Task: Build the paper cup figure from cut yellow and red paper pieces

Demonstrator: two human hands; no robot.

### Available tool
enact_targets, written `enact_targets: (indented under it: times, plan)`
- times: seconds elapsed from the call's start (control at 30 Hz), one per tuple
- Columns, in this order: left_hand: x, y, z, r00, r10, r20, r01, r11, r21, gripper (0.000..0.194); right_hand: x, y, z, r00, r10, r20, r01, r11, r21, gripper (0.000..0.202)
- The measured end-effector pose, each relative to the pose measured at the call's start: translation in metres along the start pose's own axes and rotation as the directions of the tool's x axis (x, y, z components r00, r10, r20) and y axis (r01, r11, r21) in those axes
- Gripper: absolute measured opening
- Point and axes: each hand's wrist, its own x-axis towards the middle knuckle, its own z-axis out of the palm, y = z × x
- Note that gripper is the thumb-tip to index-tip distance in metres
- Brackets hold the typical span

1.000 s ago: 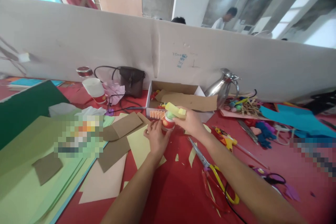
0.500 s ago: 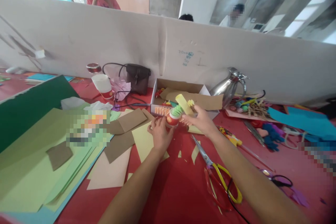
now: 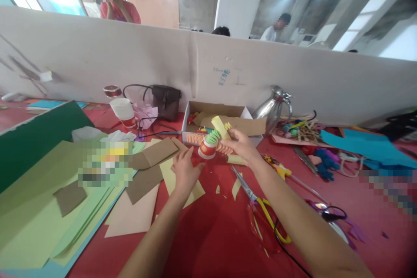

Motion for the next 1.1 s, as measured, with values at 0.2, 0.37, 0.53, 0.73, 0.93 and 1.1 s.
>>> enact_targets:
  times: [0.2, 0.37, 0.53, 0.73, 0.93, 1.1]
  plan:
    - [-0.005, -0.020, 0.012, 0.993, 0.056, -0.104, -0.074, 0.980, -0.183, 0.044, -0.002, 0.000, 0.002, 0.999, -0.044, 0.012, 0.043, 0.997, 0.067, 0.032]
    - [-0.006, -0.032, 0.018, 0.992, 0.073, -0.105, -0.101, 0.951, -0.291, 0.035, 0.005, 0.000, 0.004, 0.993, -0.109, -0.036, 0.112, 0.991, 0.074, 0.041]
    - [-0.007, -0.033, 0.023, 0.986, 0.128, -0.103, -0.154, 0.940, -0.303, 0.034, 0.008, -0.010, 0.003, 0.970, -0.240, 0.022, 0.241, 0.965, -0.101, 0.033]
    - [-0.012, -0.025, 0.024, 0.989, 0.128, -0.073, -0.146, 0.928, -0.343, 0.037, 0.002, -0.008, 0.001, 0.960, -0.278, 0.020, 0.276, 0.938, -0.211, 0.031]
    - [-0.014, -0.024, 0.024, 0.991, 0.118, -0.067, -0.134, 0.919, -0.371, 0.038, -0.002, -0.010, 0.000, 0.955, -0.296, 0.016, 0.290, 0.922, -0.256, 0.030]
    - [-0.016, -0.024, 0.021, 0.990, 0.131, -0.057, -0.143, 0.911, -0.388, 0.038, -0.007, -0.008, 0.000, 0.977, -0.211, 0.026, 0.212, 0.967, -0.139, 0.030]
